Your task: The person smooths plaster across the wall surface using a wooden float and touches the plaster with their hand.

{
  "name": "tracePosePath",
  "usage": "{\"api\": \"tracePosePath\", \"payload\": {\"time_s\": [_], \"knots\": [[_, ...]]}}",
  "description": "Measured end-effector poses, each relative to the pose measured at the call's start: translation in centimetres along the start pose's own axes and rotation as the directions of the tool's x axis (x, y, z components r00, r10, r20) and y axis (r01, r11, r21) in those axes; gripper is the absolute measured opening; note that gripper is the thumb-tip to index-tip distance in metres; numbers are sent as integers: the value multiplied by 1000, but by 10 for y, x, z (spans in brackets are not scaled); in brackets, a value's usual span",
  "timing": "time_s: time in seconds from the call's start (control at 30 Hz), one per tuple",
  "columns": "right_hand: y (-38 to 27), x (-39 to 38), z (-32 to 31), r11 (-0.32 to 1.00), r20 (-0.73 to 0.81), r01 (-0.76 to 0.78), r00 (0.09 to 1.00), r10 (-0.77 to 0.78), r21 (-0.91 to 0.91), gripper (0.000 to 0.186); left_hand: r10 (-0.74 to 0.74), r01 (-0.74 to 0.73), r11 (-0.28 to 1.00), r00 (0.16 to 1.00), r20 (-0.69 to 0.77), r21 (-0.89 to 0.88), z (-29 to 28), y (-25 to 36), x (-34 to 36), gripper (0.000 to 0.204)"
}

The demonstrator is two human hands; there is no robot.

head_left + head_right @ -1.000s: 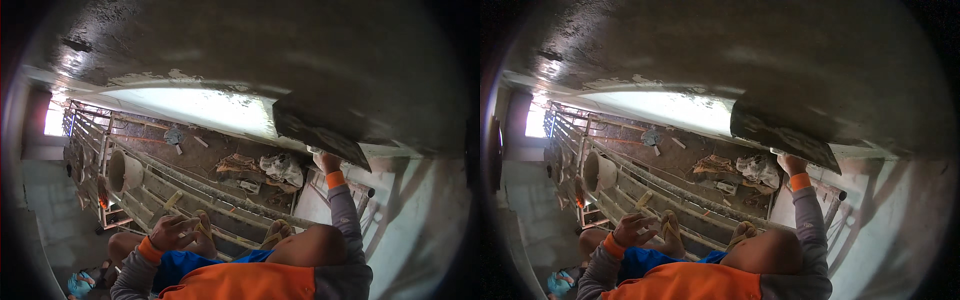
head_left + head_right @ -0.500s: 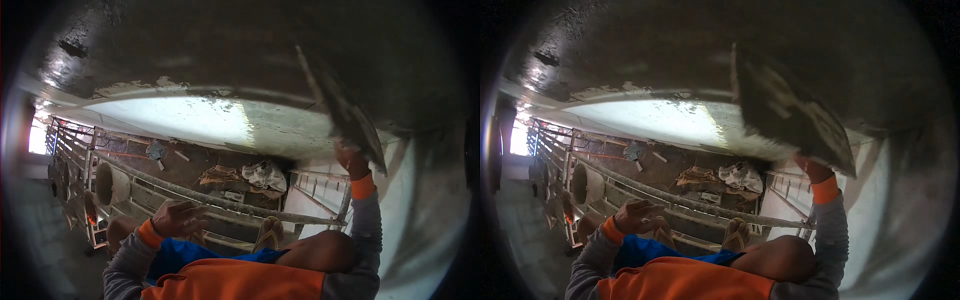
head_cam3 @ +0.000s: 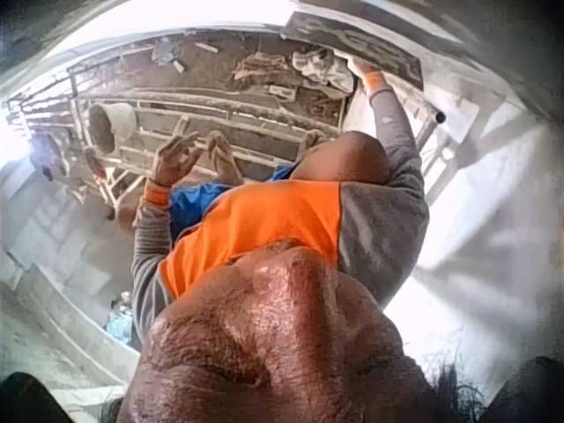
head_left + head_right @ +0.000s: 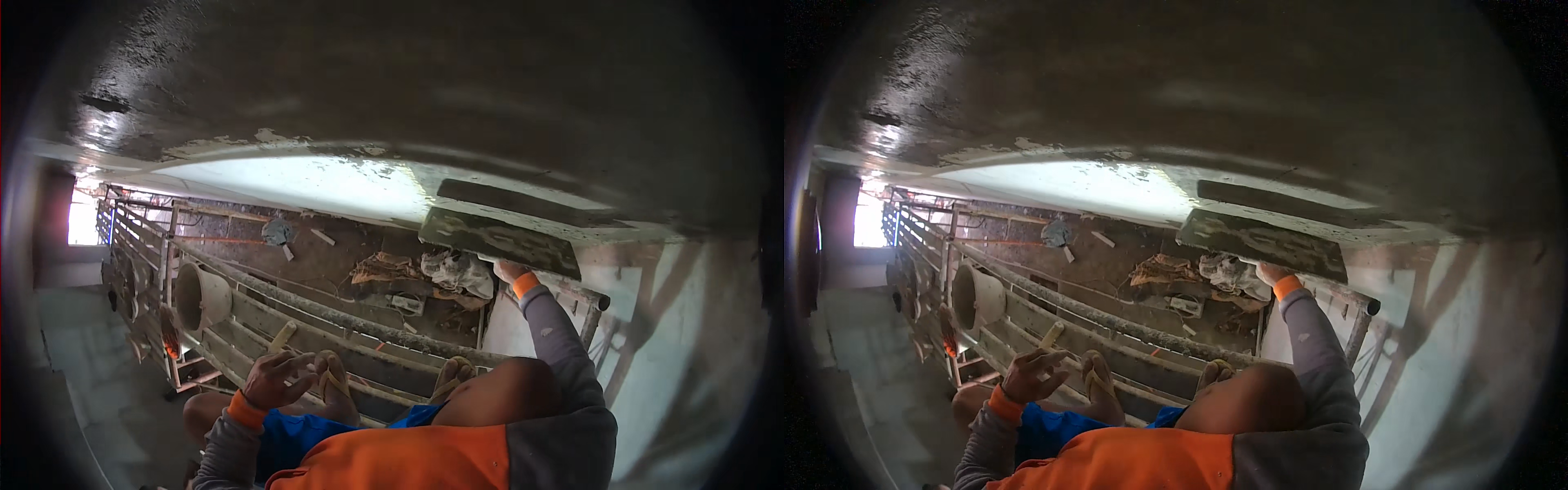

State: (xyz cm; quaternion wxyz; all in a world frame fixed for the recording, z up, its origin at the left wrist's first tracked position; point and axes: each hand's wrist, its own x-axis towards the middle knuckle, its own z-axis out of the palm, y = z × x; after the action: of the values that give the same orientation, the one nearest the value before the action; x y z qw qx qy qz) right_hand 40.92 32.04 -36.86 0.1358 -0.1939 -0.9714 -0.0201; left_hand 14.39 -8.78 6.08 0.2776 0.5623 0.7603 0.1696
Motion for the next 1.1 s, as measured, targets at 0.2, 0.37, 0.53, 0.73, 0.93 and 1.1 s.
{"api": "tracePosePath", "payload": {"time_s": [0.2, 0.37, 0.53, 0.73, 0.93, 1.1], "knots": [[-49, 108, -33, 810, 852, -560, 497, 163, 171, 48, -79, 81, 995, 996, -35, 61, -13, 18, -19, 39], [-11, 86, -62, 955, 151, -285, 950, 272, 77, 43, 4, -4, 1000, 999, -46, -7, 9, 13, -4, 43], [-10, 100, -139, 944, -9, -184, 981, 194, 274, 30, 155, -155, 988, 988, -20, 2, 5, 14, 15, 48], [-24, 92, -195, 923, -172, -72, 974, 147, 379, 32, 116, -116, 993, 993, -27, 13, -7, 6, 24, 45], [-9, -11, 32, 935, 117, 97, 991, -60, -340, 48, 148, -149, 989, 988, 53, 18, 1, 22, 36, 47], [-37, 47, 51, 922, 488, -362, 835, 255, 139, 53, -31, 32, 998, 999, -10, 48, -3, 16, -3, 40]]}}
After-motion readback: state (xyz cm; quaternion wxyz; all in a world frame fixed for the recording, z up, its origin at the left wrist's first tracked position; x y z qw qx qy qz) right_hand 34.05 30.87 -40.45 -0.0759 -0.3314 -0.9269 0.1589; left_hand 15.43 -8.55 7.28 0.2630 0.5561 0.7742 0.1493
